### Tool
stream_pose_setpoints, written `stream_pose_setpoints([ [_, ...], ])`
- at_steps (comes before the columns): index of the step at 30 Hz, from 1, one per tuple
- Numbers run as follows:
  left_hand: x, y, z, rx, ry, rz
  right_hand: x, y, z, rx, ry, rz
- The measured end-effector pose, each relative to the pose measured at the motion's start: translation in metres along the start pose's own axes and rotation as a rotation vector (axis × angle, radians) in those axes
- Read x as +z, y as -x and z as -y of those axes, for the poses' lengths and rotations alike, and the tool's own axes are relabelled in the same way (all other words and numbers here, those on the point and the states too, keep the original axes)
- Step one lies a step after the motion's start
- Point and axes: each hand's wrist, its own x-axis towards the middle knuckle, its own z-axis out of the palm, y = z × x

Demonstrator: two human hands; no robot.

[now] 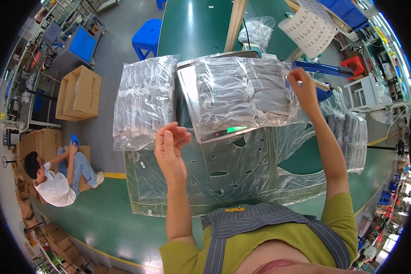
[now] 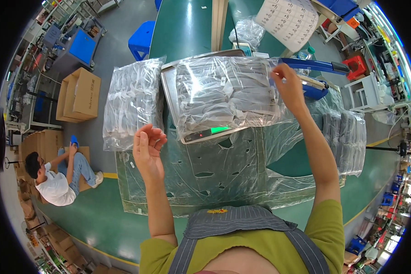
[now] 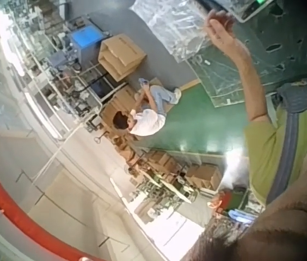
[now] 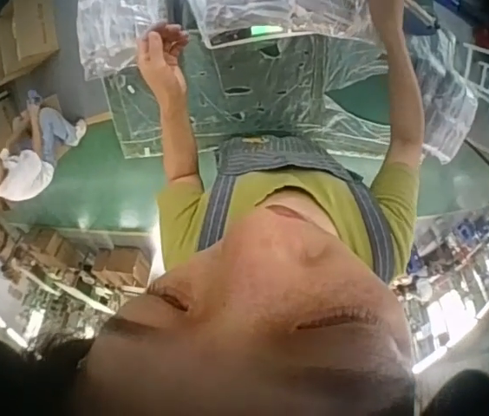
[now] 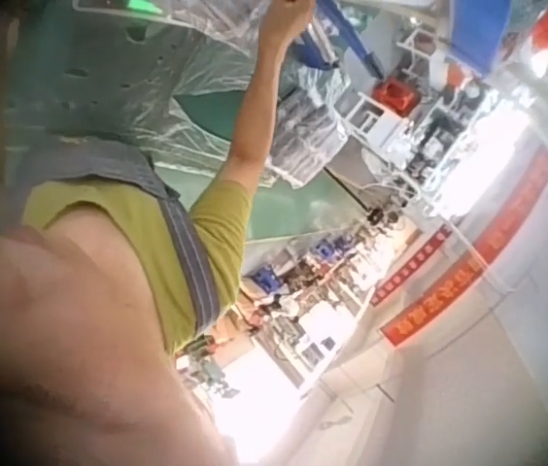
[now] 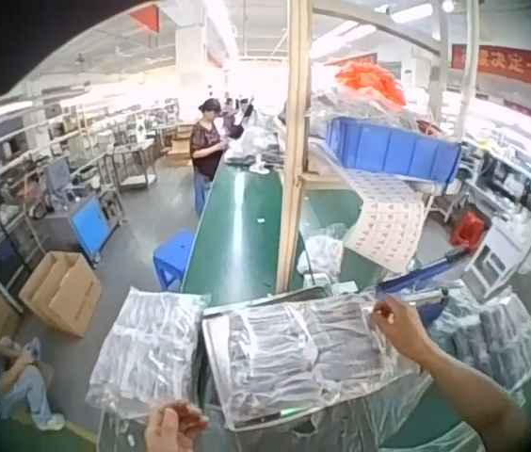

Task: Weighing plastic bags of items on an electronic scale and sealing them using a manual heat sealer.

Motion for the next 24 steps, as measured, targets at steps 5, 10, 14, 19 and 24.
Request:
stream_pose_setpoints([
  [5,0.043,-0.015,0.005,0.182,-0.407,0.187,-0.013,0.062,-0.046,0.362,-0.287,-0.013],
  [10,0.096,-0.059,0.040,0.868,-1.215,0.588,-0.014,0.089,-0.041,0.784,-0.888,0.343],
  [14,0.097,-0.074,0.070,0.972,-1.423,0.659,0.003,0.084,-0.032,0.824,-0.947,0.428],
  [19,0.115,-0.067,0.067,1.031,-1.463,0.652,-0.018,0.077,-0.047,0.710,-0.821,0.431],
  [24,0.099,-0.068,0.053,0.861,-1.403,0.610,-0.052,0.015,0.063,0.304,-0.470,0.178],
])
